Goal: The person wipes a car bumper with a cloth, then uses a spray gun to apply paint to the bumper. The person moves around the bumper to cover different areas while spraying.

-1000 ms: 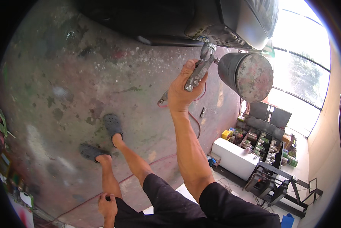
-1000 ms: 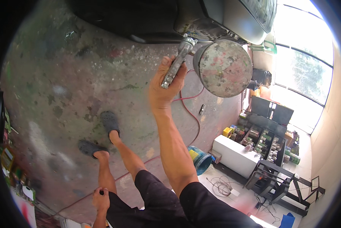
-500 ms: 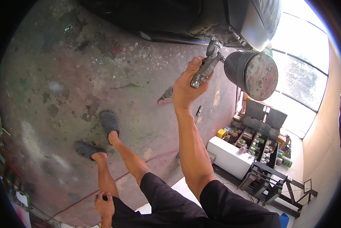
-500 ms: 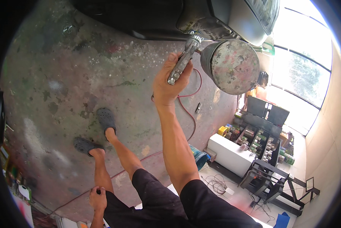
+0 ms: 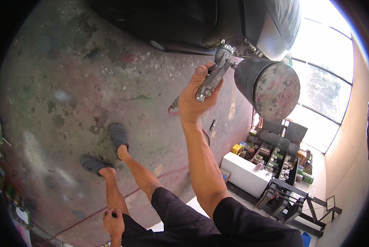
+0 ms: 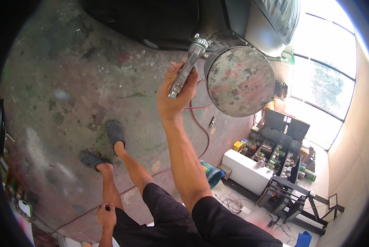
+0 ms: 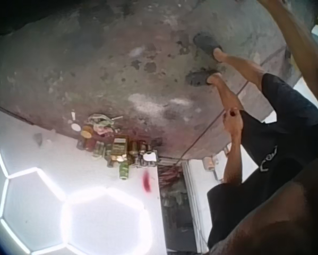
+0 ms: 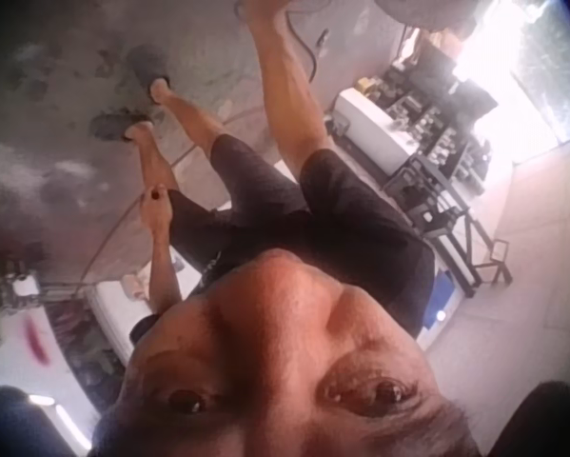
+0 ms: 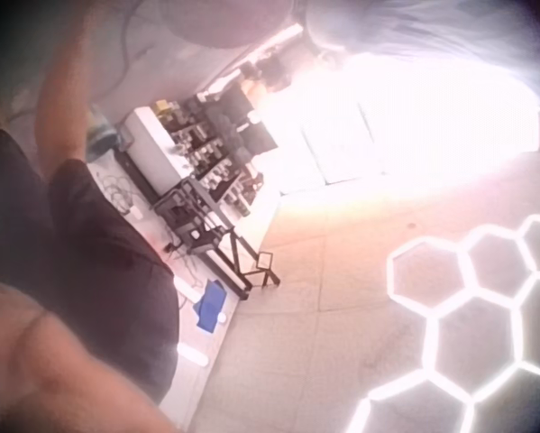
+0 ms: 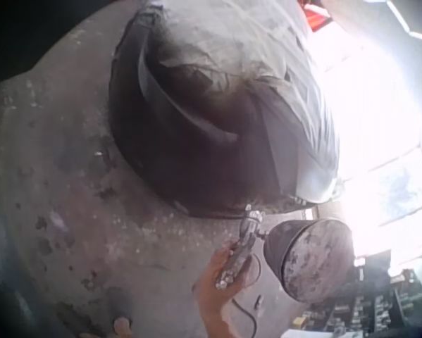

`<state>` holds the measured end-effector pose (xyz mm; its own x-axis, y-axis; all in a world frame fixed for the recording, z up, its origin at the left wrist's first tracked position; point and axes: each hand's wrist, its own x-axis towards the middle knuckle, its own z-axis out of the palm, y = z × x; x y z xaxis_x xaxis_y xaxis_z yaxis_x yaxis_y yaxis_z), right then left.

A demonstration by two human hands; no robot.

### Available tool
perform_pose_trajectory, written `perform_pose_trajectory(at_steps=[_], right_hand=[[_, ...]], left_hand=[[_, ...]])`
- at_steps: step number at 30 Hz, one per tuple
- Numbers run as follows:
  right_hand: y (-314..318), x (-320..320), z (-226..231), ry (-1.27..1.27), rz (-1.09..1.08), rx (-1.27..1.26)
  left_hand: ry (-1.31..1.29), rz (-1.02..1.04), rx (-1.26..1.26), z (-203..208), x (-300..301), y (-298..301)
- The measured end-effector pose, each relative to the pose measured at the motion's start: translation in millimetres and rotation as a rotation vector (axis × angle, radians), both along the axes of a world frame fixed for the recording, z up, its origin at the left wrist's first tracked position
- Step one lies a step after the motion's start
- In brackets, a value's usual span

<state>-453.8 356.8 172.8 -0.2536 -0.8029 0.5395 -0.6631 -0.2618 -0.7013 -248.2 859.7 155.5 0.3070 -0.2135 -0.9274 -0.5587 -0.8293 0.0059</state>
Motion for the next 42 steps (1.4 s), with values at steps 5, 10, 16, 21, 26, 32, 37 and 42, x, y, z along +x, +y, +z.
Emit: perform_pose_trajectory(at_steps=[5, 10, 16, 21, 26, 32, 37, 42], right_hand=[[4.3, -2.9, -4.6, -0.053, -0.077, 0.083], [3.3, -11.9, -4.0, -0.004, -0.089, 0.098], [6.4, -4.0, -4.2, 0.117, 0.056, 0.039], [6.5, -21.0, -1.1, 0.061, -0.089, 0.090], [14.1, -46.7, -7.3, -0.063, -0.146, 0.122], [23.2, -39.5, 0.4, -0.076, -0.136, 0.153], [25.5, -19.5, 8.7, 0.085, -0.036, 0.085], [28.4, -19.1, 8.2, -0.088, -0.077, 0.134]], left_hand=[[-0.005, 0.031, 0.014, 3.2, -2.6, -1.4], [0.009, 0.050, 0.002, -0.7, -2.1, 4.3], [0.011, 0.047, 0.011, -1.9, -3.4, 6.3], [0.011, 0.028, 0.033, -0.8, -5.7, 0.7], [0.006, 0.028, 0.043, 3.7, -8.8, -5.8], [0.007, 0.023, 0.063, 1.9, -12.2, -3.8], [0.005, 0.026, 0.062, 1.6, -11.6, -1.6], [0.016, 0.029, 0.066, 0.4, -12.9, 1.8]])
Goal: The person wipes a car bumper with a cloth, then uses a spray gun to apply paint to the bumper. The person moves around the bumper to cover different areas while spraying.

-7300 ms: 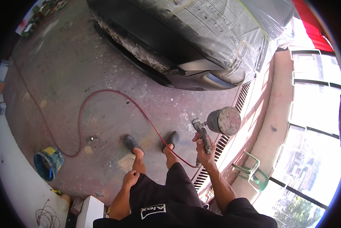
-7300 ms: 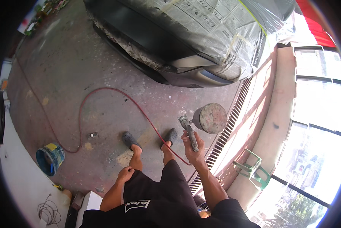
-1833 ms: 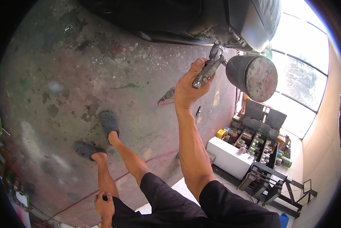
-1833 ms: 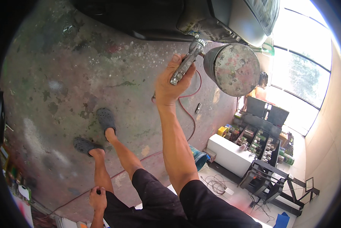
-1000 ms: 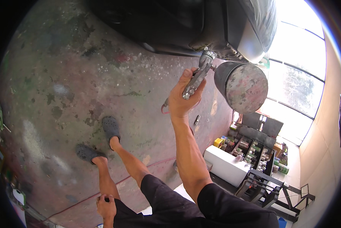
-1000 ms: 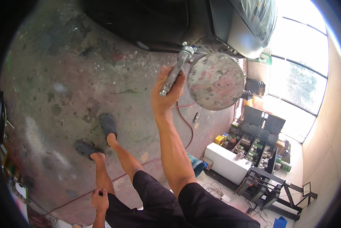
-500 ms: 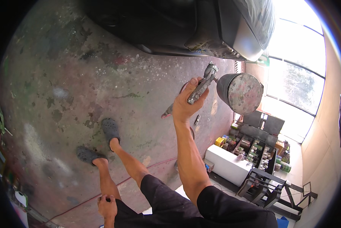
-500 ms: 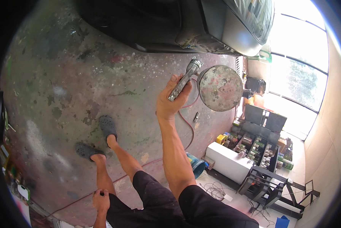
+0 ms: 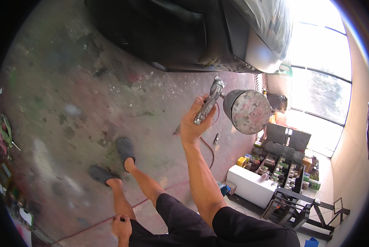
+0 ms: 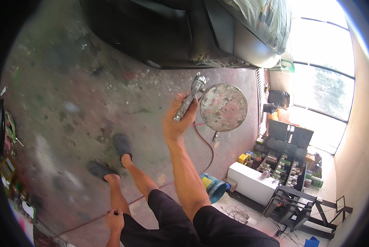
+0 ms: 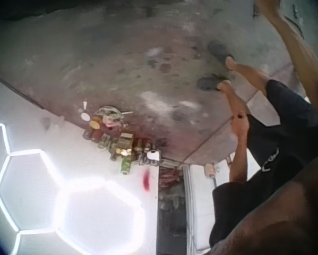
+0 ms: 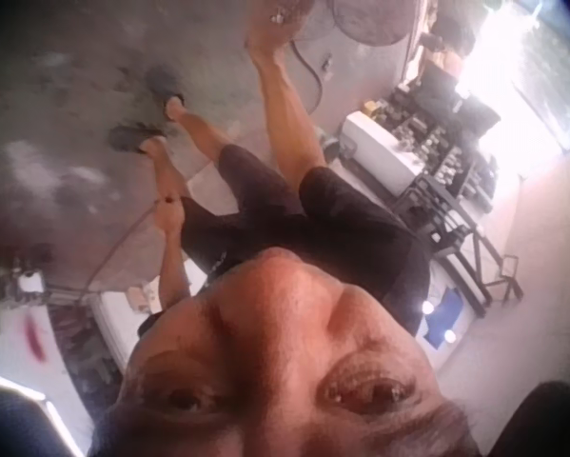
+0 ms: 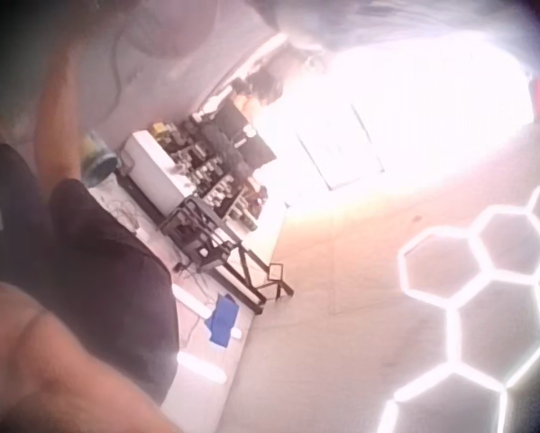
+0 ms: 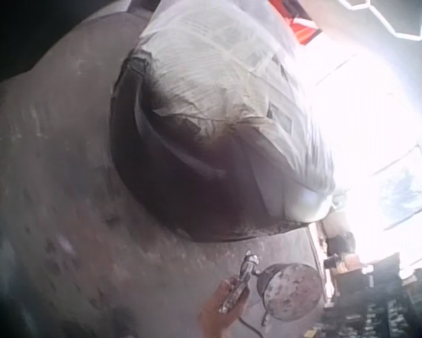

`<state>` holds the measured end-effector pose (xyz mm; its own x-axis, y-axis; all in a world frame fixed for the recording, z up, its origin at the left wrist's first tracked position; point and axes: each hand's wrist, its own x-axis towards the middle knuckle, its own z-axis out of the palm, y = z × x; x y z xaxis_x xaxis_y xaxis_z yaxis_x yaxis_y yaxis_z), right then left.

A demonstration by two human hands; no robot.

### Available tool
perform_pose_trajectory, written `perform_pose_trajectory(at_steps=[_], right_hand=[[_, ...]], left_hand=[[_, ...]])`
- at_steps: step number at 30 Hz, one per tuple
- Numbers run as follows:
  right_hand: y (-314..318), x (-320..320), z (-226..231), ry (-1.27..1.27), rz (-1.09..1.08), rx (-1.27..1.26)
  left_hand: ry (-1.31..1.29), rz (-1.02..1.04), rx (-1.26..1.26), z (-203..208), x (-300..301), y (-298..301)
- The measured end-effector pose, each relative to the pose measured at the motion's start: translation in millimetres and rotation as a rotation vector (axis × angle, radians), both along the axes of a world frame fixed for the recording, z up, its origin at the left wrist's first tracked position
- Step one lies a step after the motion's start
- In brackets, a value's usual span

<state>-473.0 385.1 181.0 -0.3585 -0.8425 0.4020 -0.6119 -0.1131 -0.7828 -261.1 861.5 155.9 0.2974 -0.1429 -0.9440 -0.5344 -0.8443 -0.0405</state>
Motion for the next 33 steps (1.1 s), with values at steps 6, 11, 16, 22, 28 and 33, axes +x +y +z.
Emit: perform_pose_trajectory(at_steps=[6, 11, 16, 22, 28, 33], right_hand=[[-1.1, 5.8, 9.3, 0.091, 0.003, -0.016], [-8.3, 49.6, 38.0, 0.097, 0.070, 0.036], [-21.7, 74.6, 47.4, 0.162, 0.274, -0.068], [3.4, 79.7, 63.6, 0.000, 0.194, 0.102], [56.7, 63.9, 84.7, -0.165, 0.127, 0.352], [97.4, 82.6, 83.1, -0.196, 0.146, 0.457]], left_hand=[[-0.025, 0.037, -0.019, 4.1, -1.5, -1.5], [-0.037, 0.053, 0.011, 8.2, -7.4, -9.5], [-0.048, 0.065, 0.032, 10.3, -10.5, -12.6], [-0.048, 0.124, -0.018, 17.4, -5.2, -15.7], [-0.123, 0.412, -0.274, 62.9, 50.8, -36.6], [-0.049, 0.338, -0.251, 87.8, 114.1, -42.2]])
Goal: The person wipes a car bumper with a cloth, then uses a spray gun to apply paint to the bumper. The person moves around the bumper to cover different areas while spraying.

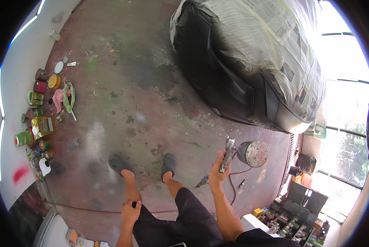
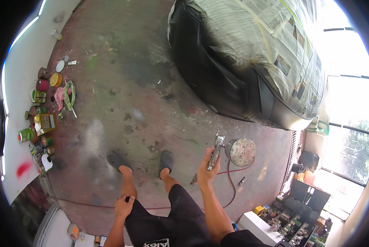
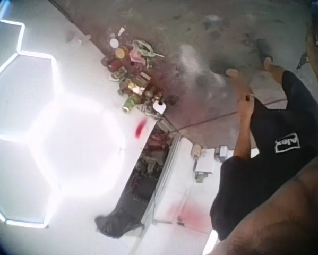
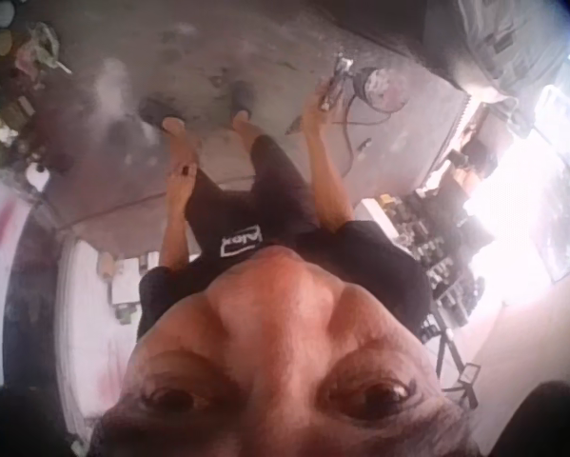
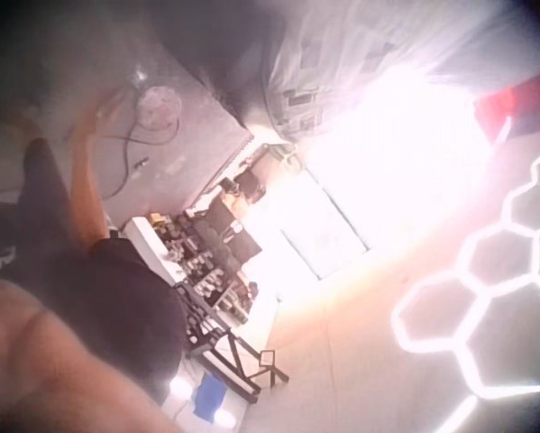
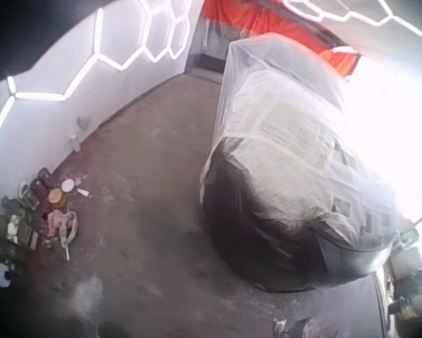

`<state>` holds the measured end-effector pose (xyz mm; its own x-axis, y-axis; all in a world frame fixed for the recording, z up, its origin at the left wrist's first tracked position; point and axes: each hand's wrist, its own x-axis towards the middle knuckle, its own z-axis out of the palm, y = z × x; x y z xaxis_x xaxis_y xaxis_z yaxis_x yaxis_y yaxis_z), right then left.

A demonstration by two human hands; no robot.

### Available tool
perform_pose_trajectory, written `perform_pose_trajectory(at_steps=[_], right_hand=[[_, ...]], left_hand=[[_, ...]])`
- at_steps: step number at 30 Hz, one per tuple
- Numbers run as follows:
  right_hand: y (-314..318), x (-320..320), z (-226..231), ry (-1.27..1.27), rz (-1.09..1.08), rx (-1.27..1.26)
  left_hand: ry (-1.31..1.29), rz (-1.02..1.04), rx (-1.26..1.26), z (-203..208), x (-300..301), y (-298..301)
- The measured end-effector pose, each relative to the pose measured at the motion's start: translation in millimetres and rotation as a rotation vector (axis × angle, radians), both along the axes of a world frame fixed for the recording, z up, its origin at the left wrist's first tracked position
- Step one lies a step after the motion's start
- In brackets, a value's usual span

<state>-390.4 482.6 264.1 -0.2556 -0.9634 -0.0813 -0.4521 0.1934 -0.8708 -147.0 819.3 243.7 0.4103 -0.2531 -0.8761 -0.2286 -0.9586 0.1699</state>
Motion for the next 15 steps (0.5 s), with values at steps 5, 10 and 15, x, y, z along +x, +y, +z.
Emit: perform_pose_trajectory(at_steps=[5, 10, 15], right_hand=[[17.8, 70.0, 15.0, -0.001, 0.051, 0.059], [35.6, 129.8, 17.5, 0.015, -0.046, 0.014], [63.1, 195.4, 38.1, 0.099, -0.103, 0.074]], left_hand=[[-0.037, -0.133, 0.035, -48.6, 26.9, 38.3], [0.118, 0.039, 0.052, -9.1, 142.0, 19.3], [0.188, 0.205, -0.109, 0.5, 253.3, 77.5]])
